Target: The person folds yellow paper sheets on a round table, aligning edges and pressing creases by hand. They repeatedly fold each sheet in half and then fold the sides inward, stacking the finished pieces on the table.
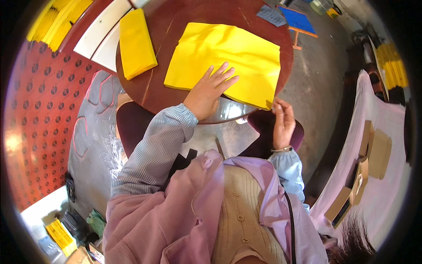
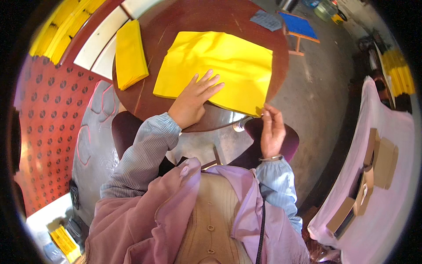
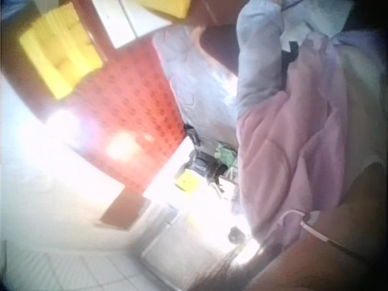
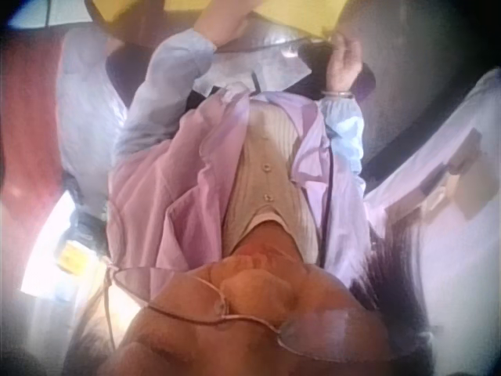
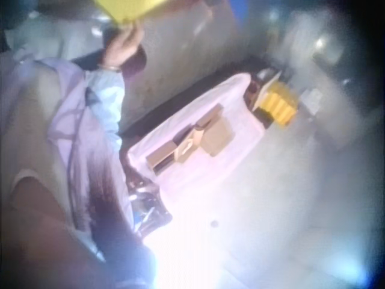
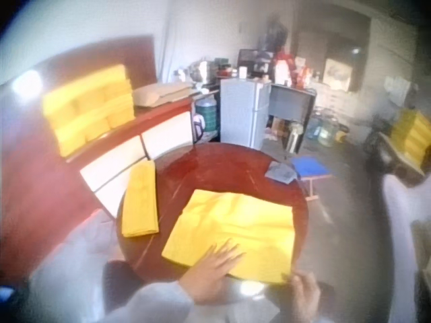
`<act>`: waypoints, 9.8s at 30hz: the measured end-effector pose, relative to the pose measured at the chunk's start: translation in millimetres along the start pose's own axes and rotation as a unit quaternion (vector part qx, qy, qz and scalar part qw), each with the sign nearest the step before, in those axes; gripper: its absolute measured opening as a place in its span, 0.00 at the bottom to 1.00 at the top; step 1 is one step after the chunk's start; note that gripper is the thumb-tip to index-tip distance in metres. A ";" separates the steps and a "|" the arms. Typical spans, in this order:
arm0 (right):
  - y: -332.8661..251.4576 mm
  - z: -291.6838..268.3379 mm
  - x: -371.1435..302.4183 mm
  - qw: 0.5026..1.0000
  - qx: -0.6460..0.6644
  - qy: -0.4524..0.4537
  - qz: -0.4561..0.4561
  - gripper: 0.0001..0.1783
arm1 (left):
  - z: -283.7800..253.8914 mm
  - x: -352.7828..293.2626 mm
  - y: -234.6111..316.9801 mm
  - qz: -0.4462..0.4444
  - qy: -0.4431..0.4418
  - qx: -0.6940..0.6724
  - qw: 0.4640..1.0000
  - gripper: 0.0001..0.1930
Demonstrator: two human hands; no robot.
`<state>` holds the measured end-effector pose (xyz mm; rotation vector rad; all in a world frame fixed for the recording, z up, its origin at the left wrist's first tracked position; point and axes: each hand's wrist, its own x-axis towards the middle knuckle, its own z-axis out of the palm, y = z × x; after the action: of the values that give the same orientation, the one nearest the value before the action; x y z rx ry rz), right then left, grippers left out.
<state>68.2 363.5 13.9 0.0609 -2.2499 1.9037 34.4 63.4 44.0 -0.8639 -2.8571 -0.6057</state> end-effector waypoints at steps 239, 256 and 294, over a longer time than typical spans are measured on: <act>-8.5 13.0 40.5 0.865 -0.300 -0.279 -0.289 0.26 | 54.5 5.9 45.2 -0.004 0.199 -0.256 0.946 0.23; -20.8 19.9 38.3 0.847 -0.362 -0.292 -0.258 0.20 | 18.5 -9.8 -29.6 -0.146 0.055 0.026 0.987 0.32; 9.6 12.1 45.2 0.909 -0.196 -0.270 -0.251 0.15 | 57.9 3.2 23.9 -0.076 0.149 -0.348 0.923 0.16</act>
<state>20.9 357.4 10.6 1.1093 -2.5530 1.2352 46.2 106.3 -0.2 -0.5321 -2.4366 -1.6693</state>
